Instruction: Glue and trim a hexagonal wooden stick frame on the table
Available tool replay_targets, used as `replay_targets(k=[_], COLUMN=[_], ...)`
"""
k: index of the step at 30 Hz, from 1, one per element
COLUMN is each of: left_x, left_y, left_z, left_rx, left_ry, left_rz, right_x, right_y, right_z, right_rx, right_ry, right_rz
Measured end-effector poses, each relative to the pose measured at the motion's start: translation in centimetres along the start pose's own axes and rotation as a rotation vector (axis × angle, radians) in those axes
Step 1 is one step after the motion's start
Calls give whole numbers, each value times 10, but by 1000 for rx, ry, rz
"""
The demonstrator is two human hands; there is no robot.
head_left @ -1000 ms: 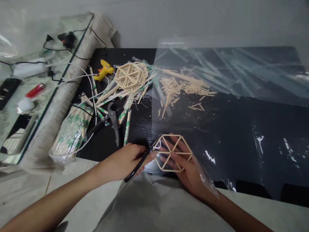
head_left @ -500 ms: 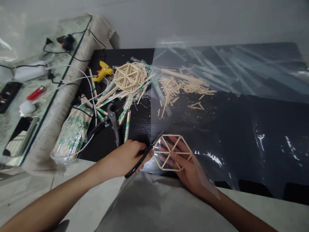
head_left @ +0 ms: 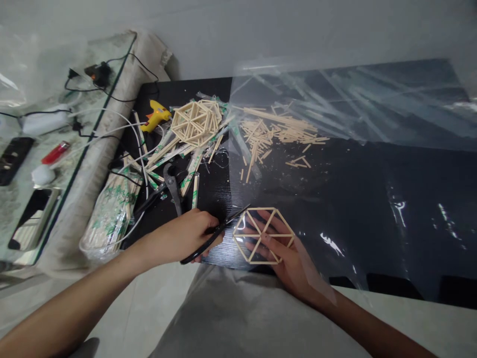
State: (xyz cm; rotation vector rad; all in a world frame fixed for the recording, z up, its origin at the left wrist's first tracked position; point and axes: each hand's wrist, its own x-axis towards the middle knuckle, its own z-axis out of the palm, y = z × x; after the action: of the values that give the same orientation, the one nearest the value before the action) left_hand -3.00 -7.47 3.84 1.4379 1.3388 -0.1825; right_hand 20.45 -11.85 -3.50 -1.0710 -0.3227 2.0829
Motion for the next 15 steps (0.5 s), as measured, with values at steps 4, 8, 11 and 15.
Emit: replay_targets(k=[4,8,11,15], left_x=[2,11,17,25], left_y=[1,-2,-1,7], left_z=[-14,-35,-51,-67], left_rx=[21,163,286,277], left_ry=[-69,-74,-112,-188], left_rz=[16,91,120,99], right_x=[0,-1,-2,0], right_y=[1,1,2,3], right_z=[0,1,0,-1], right_rx=[2,-15,-28,-13], right_ry=[-8,-28,-34,-66], right_rz=[-14,-29,-31,-27])
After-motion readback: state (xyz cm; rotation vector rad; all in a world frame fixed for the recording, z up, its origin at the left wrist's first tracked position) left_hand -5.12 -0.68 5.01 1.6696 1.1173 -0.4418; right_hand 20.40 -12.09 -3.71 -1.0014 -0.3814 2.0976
